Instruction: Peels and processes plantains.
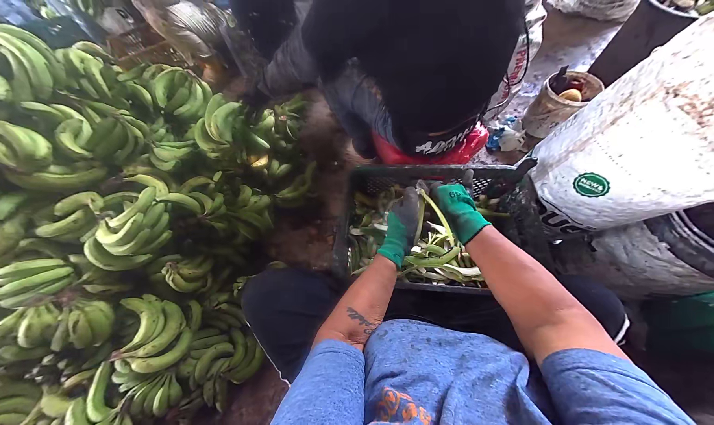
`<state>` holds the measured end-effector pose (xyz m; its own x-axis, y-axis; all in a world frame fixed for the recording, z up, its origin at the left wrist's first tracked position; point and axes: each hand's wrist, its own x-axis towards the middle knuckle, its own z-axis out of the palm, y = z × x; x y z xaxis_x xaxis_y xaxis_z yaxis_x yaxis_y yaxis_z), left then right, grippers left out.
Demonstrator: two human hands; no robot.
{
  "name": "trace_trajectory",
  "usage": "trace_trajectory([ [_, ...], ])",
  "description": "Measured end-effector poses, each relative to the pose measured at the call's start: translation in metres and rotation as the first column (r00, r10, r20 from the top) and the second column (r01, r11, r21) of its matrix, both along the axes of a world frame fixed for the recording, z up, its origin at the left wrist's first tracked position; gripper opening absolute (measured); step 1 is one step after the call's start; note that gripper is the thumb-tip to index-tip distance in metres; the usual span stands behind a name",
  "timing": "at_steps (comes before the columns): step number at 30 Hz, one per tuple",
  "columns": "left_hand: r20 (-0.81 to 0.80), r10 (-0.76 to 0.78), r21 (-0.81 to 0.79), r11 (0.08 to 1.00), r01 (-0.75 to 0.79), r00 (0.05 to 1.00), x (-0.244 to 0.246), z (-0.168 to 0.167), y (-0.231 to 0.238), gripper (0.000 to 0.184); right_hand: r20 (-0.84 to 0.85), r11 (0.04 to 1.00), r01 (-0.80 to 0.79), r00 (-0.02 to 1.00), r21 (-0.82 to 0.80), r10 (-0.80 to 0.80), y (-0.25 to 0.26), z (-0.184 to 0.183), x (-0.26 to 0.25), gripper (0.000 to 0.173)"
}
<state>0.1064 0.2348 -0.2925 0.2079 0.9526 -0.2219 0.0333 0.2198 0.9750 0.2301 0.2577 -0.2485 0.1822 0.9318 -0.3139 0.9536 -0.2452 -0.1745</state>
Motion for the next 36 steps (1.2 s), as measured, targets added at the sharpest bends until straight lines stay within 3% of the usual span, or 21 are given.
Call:
trace_trajectory([
  [2,0.153,-0.087,0.020,0.996,0.085,0.984,-0.004,0.001,-0.003,0.054,0.041,0.997,-0.032,0.999,-0.064,0.035,0.004,0.004,0.008,0.032],
  [5,0.261,-0.223,0.044,0.975,0.219,0.939,-0.013,-0.003,-0.003,0.051,0.119,0.994,-0.051,0.991,-0.100,0.062,0.008,0.007,0.023,0.031],
  [9,0.339,-0.171,-0.004,0.983,0.183,0.925,-0.022,-0.019,0.011,0.040,0.119,0.998,0.066,0.991,-0.004,-0.065,0.009,0.003,0.039,0.044],
  [11,0.239,-0.086,0.048,0.996,0.077,0.967,-0.025,-0.021,0.016,0.036,0.096,0.998,0.027,0.995,0.048,-0.032,-0.001,0.005,0.036,0.044],
  [14,0.070,0.032,0.180,0.983,-0.044,0.997,-0.022,-0.022,0.020,0.033,0.117,0.979,-0.199,0.974,0.036,0.194,-0.020,0.005,0.020,0.037],
  [16,-0.078,0.062,0.238,0.970,-0.042,0.995,-0.019,-0.020,0.022,0.027,0.143,0.935,-0.349,0.930,0.059,0.338,-0.033,-0.001,0.010,0.038],
  [18,-0.177,0.068,0.261,0.965,-0.020,0.982,-0.018,-0.020,0.023,0.026,0.143,0.914,-0.400,0.911,0.072,0.388,-0.044,-0.003,0.000,0.044],
  [21,-0.135,0.000,0.204,0.978,0.028,0.991,-0.014,-0.027,0.015,0.030,0.144,0.947,-0.316,0.941,0.050,0.307,-0.049,-0.001,-0.014,0.045],
  [24,0.032,0.023,0.110,0.994,-0.026,0.999,-0.004,-0.029,0.005,0.034,0.066,0.983,-0.175,0.983,0.061,0.171,-0.035,-0.010,-0.015,0.031],
  [26,-0.054,0.055,0.119,0.992,-0.049,0.997,0.001,-0.024,0.001,0.039,0.023,0.998,-0.051,0.998,0.028,0.050,-0.024,-0.007,-0.012,0.037],
  [28,-0.067,0.034,0.021,0.999,-0.033,0.997,-0.002,-0.015,-0.008,0.048,0.010,0.999,0.019,1.000,-0.028,-0.019,-0.016,-0.004,-0.006,0.036],
  [31,0.103,-0.011,-0.048,0.999,0.016,0.995,0.000,-0.019,-0.012,0.050,0.059,0.991,0.040,0.998,-0.124,-0.033,-0.015,0.004,0.003,0.032],
  [33,0.228,-0.084,-0.026,0.995,0.092,0.970,-0.003,-0.024,-0.012,0.042,0.069,0.992,0.036,0.997,-0.122,-0.028,-0.018,0.002,0.017,0.030],
  [36,0.293,-0.262,0.119,0.964,0.236,0.920,-0.013,-0.018,-0.009,0.036,-0.020,0.994,0.070,0.997,-0.080,-0.071,-0.029,0.002,0.051,0.040],
])
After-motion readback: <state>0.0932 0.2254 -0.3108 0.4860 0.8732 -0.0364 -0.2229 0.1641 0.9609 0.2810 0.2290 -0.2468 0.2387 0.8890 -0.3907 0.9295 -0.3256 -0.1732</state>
